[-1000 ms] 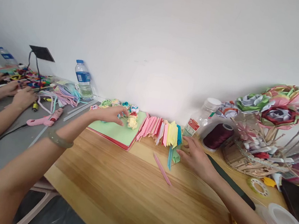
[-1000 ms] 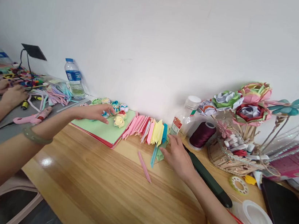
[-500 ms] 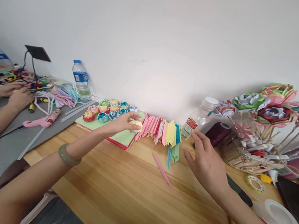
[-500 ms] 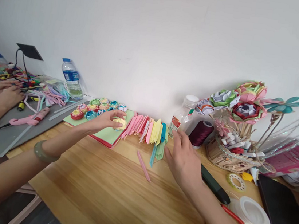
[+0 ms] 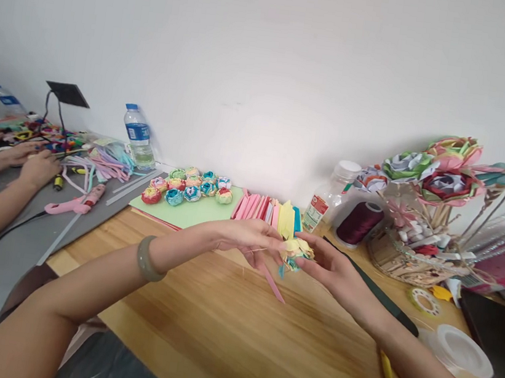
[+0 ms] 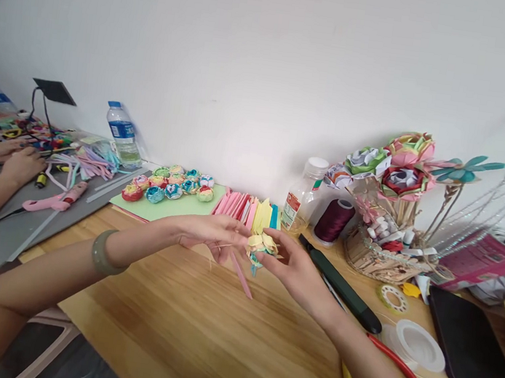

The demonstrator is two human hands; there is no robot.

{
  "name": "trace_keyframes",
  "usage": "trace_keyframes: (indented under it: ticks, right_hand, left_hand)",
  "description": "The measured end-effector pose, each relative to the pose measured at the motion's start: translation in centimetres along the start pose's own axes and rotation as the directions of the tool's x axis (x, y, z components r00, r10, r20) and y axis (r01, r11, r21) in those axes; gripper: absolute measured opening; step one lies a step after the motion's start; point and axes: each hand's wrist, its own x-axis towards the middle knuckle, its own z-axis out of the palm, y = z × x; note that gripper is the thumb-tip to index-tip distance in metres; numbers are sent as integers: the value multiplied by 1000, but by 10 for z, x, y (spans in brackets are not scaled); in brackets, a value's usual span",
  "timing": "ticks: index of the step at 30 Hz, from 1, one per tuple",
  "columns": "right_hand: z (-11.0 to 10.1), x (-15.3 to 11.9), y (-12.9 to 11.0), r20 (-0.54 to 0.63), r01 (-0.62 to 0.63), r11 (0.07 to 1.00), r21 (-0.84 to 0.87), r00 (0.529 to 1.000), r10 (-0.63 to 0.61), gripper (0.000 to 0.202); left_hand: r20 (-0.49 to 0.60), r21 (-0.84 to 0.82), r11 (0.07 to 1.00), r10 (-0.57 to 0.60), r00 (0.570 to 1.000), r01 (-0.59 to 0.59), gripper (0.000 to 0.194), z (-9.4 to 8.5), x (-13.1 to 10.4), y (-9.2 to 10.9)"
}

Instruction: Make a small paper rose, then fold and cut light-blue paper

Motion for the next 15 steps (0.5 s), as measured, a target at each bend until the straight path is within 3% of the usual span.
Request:
trace_keyframes:
  ticks: [2,4,9,12,15]
  right_hand:
    - [-9,-11,7,72,-7,1000,-1,997,7,55]
    - [-15,-23,14,143,39,992,-119,990,-21,51]
    - [-27,-53,33,232,243,857,-455,961,-149,53]
    - [-37,-80,42,107,175,744,-645,984,-139,46]
    - [-43,-120,50,-192,-64,595,-801,969,-153,34]
  left_hand:
    - [-43,136,991,-5,999,11,35,0,3,-4]
    - [-86,228,973,-4,996,24,27,3,8,-11]
    - [-107,283,958,-25,994,54,20,24,23,-27]
    - [-115,288,956,-17,993,50,21,32,29,-35]
    - [-141,315,949,20,990,26,18,34,30,-37]
